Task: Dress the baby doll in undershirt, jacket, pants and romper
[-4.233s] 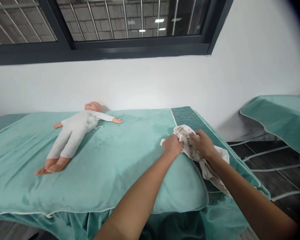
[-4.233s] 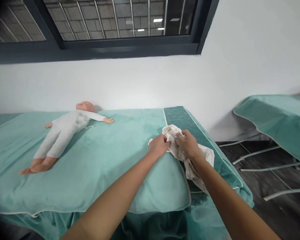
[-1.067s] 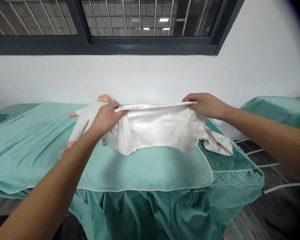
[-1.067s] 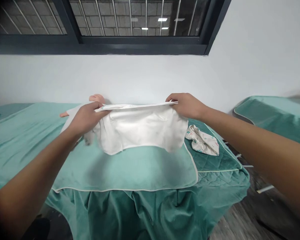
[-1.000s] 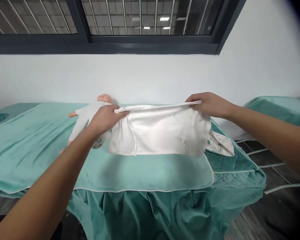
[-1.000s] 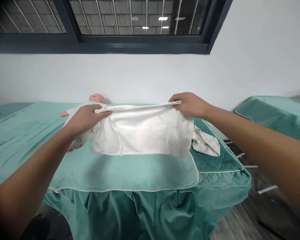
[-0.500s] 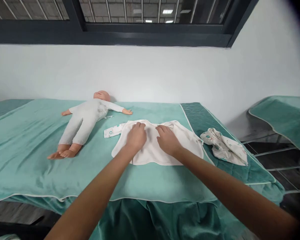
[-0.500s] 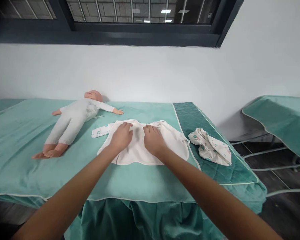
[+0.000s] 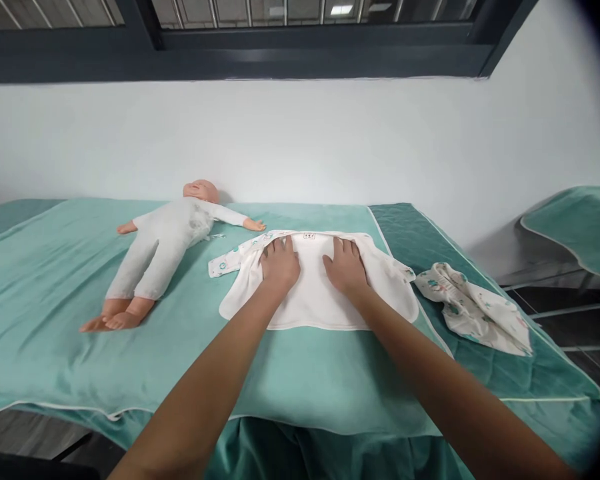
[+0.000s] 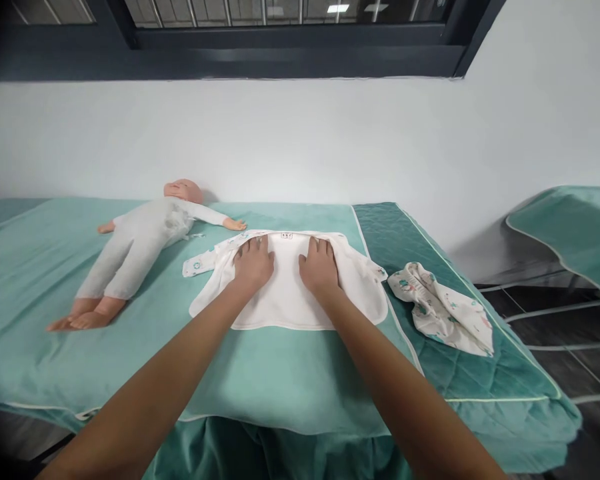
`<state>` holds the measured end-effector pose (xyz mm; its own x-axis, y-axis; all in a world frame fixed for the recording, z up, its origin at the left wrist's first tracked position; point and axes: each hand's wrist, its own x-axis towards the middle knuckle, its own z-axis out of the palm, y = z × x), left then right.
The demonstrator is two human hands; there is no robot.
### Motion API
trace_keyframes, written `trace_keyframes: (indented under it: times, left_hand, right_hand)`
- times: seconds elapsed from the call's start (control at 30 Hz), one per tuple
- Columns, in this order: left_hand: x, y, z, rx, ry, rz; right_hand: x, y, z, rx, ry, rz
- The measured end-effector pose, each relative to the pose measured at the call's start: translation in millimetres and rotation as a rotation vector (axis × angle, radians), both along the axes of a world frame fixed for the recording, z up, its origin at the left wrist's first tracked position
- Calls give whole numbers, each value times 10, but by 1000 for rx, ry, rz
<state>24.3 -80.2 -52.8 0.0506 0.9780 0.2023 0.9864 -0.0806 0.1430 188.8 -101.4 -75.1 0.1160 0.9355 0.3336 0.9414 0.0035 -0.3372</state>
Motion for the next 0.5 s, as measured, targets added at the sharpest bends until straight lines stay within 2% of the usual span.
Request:
trace_keyframes:
  times: [0.17, 0.3, 0.5]
  left_hand:
    - [29, 284, -64, 49, 30, -30]
    - [39, 448, -124, -21, -20, -3]
    - [39, 513, -177, -101, -39, -9]
  right_hand:
    - [-23, 325, 3, -40, 5, -41]
    - [-27, 545, -27, -78, -18, -56]
    - [-69, 597, -94, -81, -72, -3]
